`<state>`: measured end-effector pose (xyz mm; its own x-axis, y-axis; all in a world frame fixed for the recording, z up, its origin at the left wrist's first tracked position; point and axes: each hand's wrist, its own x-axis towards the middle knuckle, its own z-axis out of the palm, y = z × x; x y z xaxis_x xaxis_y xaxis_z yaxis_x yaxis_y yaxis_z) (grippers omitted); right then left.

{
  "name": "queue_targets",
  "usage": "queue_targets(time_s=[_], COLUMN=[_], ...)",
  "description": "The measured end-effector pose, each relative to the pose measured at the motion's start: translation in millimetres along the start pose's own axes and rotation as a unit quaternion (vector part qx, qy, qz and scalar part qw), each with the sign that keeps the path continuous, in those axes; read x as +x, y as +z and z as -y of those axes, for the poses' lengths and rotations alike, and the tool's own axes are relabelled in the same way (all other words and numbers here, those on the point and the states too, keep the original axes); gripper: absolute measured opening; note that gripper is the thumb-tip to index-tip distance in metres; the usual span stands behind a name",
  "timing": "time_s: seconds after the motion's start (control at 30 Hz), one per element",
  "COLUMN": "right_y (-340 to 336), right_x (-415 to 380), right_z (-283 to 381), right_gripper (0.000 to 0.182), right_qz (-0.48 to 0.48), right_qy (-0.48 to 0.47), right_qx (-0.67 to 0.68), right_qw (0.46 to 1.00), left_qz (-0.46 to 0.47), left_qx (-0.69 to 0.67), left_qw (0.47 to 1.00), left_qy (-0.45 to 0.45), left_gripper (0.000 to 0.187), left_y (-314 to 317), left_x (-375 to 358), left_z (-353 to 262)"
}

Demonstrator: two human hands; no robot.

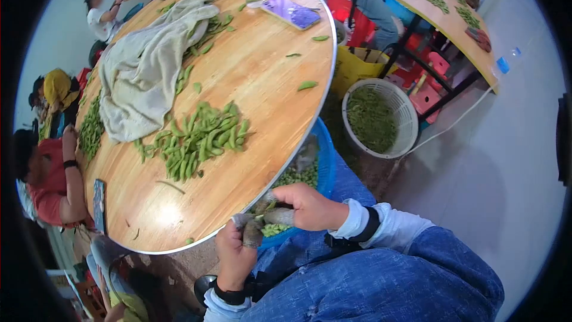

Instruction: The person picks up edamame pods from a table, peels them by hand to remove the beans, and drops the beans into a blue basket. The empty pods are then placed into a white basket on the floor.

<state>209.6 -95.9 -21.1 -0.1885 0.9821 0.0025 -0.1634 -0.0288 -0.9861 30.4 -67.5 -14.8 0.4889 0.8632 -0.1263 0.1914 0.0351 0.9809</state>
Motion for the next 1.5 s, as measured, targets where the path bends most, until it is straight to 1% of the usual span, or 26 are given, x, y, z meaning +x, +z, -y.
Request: queue_targets(time_s=[0.07,0.1,0.2,0.23,0.33,0.43,0.53,0.63,0.73,0.83,0.87,0.93,1.0,1.03,1.13,1.23,1.33,1.43,1.5], right_y=[2.7,3.6,-0.2,-1.0,0.7,3.0,2.7,2.8,10.5,14.0,17.0,22.1,21.7,21.7,22.7,23.8,20.8,20.0,15.3], right_x=[0.7,0.5,-2.0,-1.9,-1.4,-0.6,-0.2,1.8,1.7,3.3,4.2,6.0,6.2,7.0,7.7,7.8,6.1,4.1,0.2], right_z=[-8.4,-5.1,3.4,6.2,4.9,-0.5,0.0,-3.7,-3.5,-5.5,-4.3,0.7,1.5,2.1,-0.7,3.0,-3.9,-0.7,0.2], right_gripper=[0.016,0.019,0.020,0.020,0.019,0.018,0.017,0.018,0.015,0.011,0.010,0.009,0.010,0.011,0.012,0.013,0.012,0.011,0.011], right_qz=[0.006,0.012,0.039,0.049,0.041,0.031,0.032,0.035,-0.027,-0.072,-0.081,-0.102,-0.103,-0.104,-0.111,-0.119,-0.095,-0.091,-0.075], right_qy=[-0.021,-0.018,0.108,0.109,0.073,0.053,0.043,0.037,0.014,-0.051,-0.060,-0.081,-0.089,-0.096,-0.136,-0.149,-0.129,-0.102,-0.050], right_qx=[0.045,0.076,0.155,0.145,0.124,0.128,0.119,0.121,0.037,-0.121,-0.130,-0.147,-0.185,-0.205,-0.233,-0.238,-0.257,-0.185,-0.110], right_qw=[0.999,0.997,0.981,0.982,0.989,0.990,0.991,0.991,0.999,0.989,0.986,0.980,0.973,0.969,0.956,0.952,0.953,0.973,0.990], left_qz=[0.022,0.027,0.018,0.001,-0.001,0.006,0.017,0.041,-0.013,-0.010,0.000,0.019,0.022,0.023,0.022,0.021,0.012,0.017,0.043], left_qx=[-0.083,-0.104,-0.076,-0.021,0.100,0.130,0.047,-0.125,-0.035,-0.044,-0.073,-0.129,-0.209,-0.248,-0.339,-0.355,-0.366,-0.331,-0.260], left_qw=[0.996,0.993,0.997,0.999,0.993,0.989,0.998,0.989,0.997,0.993,0.990,0.980,0.965,0.956,0.922,0.915,0.909,0.924,0.951], left_qy=[-0.029,-0.053,-0.011,0.040,0.054,0.068,0.043,-0.069,-0.073,-0.108,-0.124,-0.152,-0.155,-0.154,-0.188,-0.191,-0.197,-0.190,-0.159], left_gripper=[0.015,0.014,0.012,0.010,0.012,0.012,0.010,0.008,0.009,0.009,0.007,0.011,0.013,0.015,0.016,0.011,0.011,0.012,0.012], left_y=[0.5,-0.6,1.0,3.3,-0.6,-0.5,0.5,-2.2,-3.2,-2.5,-2.6,-3.2,-2.4,-2.5,-2.7,-0.7,2.6,4.6,1.4], left_x=[-0.9,-1.0,-0.5,0.8,-1.3,-1.4,-0.3,3.4,4.7,6.4,6.9,8.2,8.2,9.2,9.2,9.8,10.7,10.4,10.4], left_z=[-4.9,-4.3,0.8,-3.0,-4.5,-6.9,-4.8,-0.3,-0.8,-9.4,-13.7,-20.5,-16.7,-14.5,-6.3,-4.4,5.6,6.6,7.8])
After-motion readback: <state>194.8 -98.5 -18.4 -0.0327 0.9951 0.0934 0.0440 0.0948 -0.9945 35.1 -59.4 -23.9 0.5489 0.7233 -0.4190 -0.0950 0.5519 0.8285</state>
